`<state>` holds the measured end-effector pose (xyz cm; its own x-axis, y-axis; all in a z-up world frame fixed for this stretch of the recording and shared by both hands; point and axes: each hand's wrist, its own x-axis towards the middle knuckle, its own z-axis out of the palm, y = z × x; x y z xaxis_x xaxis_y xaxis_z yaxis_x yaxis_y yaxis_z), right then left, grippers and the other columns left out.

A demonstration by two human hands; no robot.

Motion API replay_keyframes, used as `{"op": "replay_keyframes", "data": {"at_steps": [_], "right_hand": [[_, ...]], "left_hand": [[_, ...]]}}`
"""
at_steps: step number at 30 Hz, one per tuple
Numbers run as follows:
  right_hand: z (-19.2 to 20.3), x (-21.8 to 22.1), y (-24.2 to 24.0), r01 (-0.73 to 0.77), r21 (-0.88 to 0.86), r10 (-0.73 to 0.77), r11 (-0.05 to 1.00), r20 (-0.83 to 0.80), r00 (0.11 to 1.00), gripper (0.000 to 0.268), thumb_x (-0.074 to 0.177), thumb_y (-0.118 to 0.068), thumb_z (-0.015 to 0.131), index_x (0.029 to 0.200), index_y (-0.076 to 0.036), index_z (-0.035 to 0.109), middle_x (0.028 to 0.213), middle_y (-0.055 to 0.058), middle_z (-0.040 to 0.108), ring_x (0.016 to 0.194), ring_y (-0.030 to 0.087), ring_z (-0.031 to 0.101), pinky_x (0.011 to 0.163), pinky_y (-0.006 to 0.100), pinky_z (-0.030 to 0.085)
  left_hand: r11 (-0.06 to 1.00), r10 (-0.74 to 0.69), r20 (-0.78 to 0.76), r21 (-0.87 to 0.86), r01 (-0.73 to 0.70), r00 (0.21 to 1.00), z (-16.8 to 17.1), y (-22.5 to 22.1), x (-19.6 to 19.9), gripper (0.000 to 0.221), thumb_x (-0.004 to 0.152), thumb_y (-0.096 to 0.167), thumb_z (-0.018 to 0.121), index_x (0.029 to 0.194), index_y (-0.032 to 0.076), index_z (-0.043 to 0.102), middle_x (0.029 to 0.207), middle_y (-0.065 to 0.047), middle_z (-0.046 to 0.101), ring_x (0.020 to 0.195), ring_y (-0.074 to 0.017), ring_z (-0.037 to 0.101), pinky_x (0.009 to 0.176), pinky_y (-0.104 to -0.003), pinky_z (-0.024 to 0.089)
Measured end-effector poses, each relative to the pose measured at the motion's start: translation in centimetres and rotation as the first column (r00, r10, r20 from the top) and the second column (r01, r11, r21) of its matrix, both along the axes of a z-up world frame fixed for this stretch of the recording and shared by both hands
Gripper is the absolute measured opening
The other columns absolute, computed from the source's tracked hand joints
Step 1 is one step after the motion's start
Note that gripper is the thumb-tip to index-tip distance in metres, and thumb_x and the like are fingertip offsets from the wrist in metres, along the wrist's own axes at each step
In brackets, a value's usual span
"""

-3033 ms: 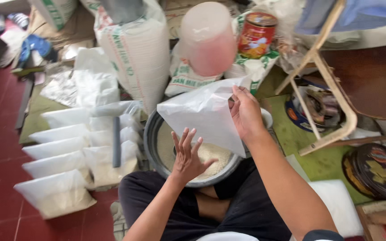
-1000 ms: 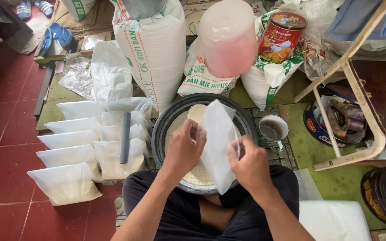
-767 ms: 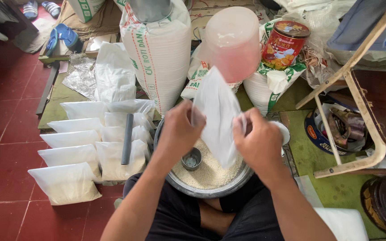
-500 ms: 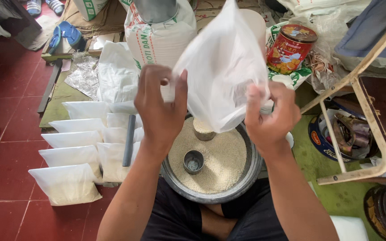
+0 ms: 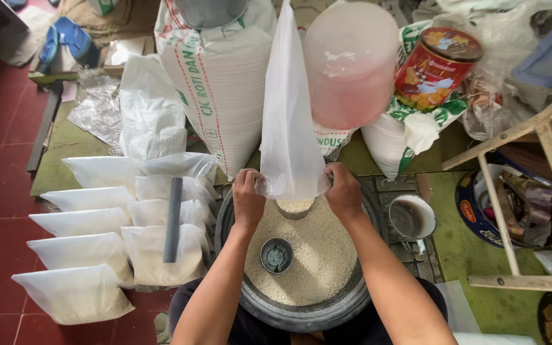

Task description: The person scoops rice from a large container using a metal cup and transfers it into plastic bags, using a plastic tube to guide the rice into each bag.

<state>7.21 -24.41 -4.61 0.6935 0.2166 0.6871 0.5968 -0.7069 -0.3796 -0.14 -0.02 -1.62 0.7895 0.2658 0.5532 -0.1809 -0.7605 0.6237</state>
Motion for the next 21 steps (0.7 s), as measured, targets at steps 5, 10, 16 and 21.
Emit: {"op": "replay_keyframes", "data": {"at_steps": [5,10,16,21], "right_hand": [[-0.9,-1.4,-0.4,0.016,-0.135,-0.038,0.991,-0.159,0.987,0.023,0.088,-0.002,0.071,0.101,-0.012,0.053,0.089,0.007,0.062,0.083,0.028,0.071,0.072,0.042,0.060],[-5.6,-1.2,-1.8,0.029,-0.194,-0.072,0.981,-0.215,0.974,0.019,0.093,-0.008,0.070,0.101,-0.015,0.054,0.088,0.003,0.058,0.085,0.025,0.069,0.076,0.038,0.058],[-8.0,-3.8,-2.4,0.006,-0.139,-0.050,0.990,-0.317,0.947,0.024,0.089,-0.005,0.072,0.102,-0.016,0.054,0.091,0.002,0.062,0.087,0.024,0.069,0.077,0.038,0.057],[-10.1,-5.8,-2.8,-0.056,-0.232,-0.044,0.971,-0.403,0.914,0.008,0.099,-0.010,0.060,0.105,-0.015,0.060,0.097,0.006,0.063,0.095,0.026,0.068,0.080,0.041,0.057]], "left_hand": [[0.999,0.009,-0.179,0.045,-0.001,0.984,-3.8,0.1,-0.4,0.023,0.094,-0.004,0.065,0.097,0.013,0.051,0.101,-0.002,0.054,0.094,-0.0265,0.064,0.075,-0.045,0.053],[0.998,-0.024,-0.165,0.061,0.035,0.986,-7.6,0.2,-0.5,0.022,0.094,-0.002,0.062,0.097,0.017,0.052,0.102,0.000,0.058,0.100,-0.0242,0.067,0.077,-0.043,0.055],[0.988,0.029,-0.080,0.155,-0.016,0.996,-8.4,-0.7,-3.1,0.022,0.091,0.004,0.069,0.093,0.020,0.054,0.104,0.006,0.063,0.098,-0.0188,0.067,0.072,-0.039,0.056],[0.985,-0.018,-0.170,0.164,0.046,0.985,-9.5,-0.7,-5.2,0.012,0.087,0.007,0.071,0.088,0.013,0.061,0.106,-0.001,0.062,0.104,-0.0261,0.065,0.082,-0.041,0.056]]}}
